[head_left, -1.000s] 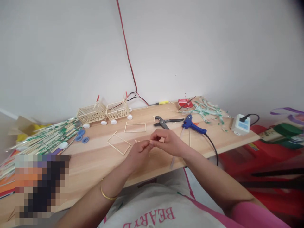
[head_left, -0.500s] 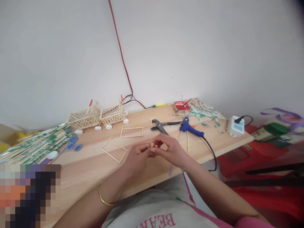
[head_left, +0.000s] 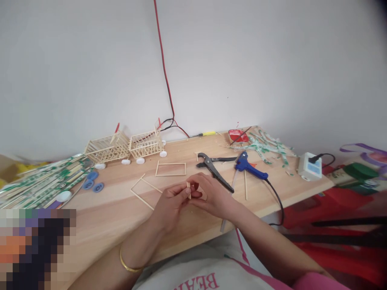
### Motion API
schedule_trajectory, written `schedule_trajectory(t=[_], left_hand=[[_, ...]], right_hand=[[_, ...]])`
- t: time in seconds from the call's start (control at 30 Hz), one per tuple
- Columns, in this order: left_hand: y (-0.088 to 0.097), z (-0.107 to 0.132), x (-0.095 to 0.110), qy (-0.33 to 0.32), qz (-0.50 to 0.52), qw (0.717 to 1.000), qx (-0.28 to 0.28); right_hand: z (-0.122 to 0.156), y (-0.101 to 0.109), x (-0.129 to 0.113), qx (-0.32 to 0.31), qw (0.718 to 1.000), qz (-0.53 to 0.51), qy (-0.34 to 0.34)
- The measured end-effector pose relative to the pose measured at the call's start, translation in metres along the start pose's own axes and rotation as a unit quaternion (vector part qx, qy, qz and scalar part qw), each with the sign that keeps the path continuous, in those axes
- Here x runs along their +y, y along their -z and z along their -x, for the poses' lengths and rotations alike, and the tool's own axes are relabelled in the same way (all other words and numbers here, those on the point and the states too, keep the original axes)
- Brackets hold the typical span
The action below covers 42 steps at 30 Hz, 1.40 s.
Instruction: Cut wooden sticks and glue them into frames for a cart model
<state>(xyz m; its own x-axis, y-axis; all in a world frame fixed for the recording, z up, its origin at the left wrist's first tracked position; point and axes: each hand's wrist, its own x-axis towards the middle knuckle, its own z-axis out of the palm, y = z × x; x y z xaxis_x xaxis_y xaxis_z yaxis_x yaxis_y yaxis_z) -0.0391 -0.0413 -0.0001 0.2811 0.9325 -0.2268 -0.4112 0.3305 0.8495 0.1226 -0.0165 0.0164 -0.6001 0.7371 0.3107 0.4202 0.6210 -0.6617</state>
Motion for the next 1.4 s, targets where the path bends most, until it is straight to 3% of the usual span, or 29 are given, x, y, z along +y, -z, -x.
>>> schedule_trajectory(t=[0.1,0.2,0.3,0.37,0.5,0.63,0.8,0.93,1.03,1.13,1.23,1.4], left_hand=[[0.003,-0.002,0.002,-0.003,-0.003,1.0,0.028],[0.006,-0.005,0.007,-0.012,0.019,0.998,0.059],[0.007,-0.006,0.011,-0.019,0.026,0.996,0.078],[0.007,-0.006,0.012,-0.015,0.032,0.996,0.08],[0.006,-0.006,0.014,-0.007,0.053,0.996,0.075],[0.01,-0.009,0.013,-0.009,0.057,0.995,0.078],[0.013,-0.01,0.009,-0.028,0.034,0.997,0.07],[0.014,-0.009,0.012,-0.074,-0.026,0.994,0.073],[0.013,-0.007,0.016,-0.101,-0.027,0.993,0.056],[0.011,-0.004,0.019,-0.105,0.032,0.994,-0.013],[0.007,0.0,0.019,-0.084,0.075,0.992,-0.055],[0.002,0.004,0.017,-0.055,0.12,0.988,-0.082]], right_hand=[[0.001,0.013,0.008,-0.027,1.0,-0.004,-0.002],[0.003,0.035,0.03,0.021,0.995,0.09,-0.033],[0.005,0.056,0.056,0.031,0.96,0.252,-0.121],[0.006,0.063,0.068,-0.012,0.934,0.312,-0.172],[0.003,0.06,0.074,-0.069,0.906,0.364,-0.204],[-0.007,0.055,0.071,-0.072,0.907,0.363,-0.2],[-0.018,0.074,0.06,-0.028,0.954,0.244,-0.172],[-0.014,0.099,0.034,0.009,0.98,0.055,-0.189],[-0.003,0.106,0.018,-0.017,0.961,-0.16,-0.226],[0.007,0.097,0.008,-0.098,0.902,-0.354,-0.227],[0.007,0.079,0.002,-0.176,0.869,-0.404,-0.223],[-0.002,0.052,-0.005,-0.235,0.862,-0.401,-0.203]])
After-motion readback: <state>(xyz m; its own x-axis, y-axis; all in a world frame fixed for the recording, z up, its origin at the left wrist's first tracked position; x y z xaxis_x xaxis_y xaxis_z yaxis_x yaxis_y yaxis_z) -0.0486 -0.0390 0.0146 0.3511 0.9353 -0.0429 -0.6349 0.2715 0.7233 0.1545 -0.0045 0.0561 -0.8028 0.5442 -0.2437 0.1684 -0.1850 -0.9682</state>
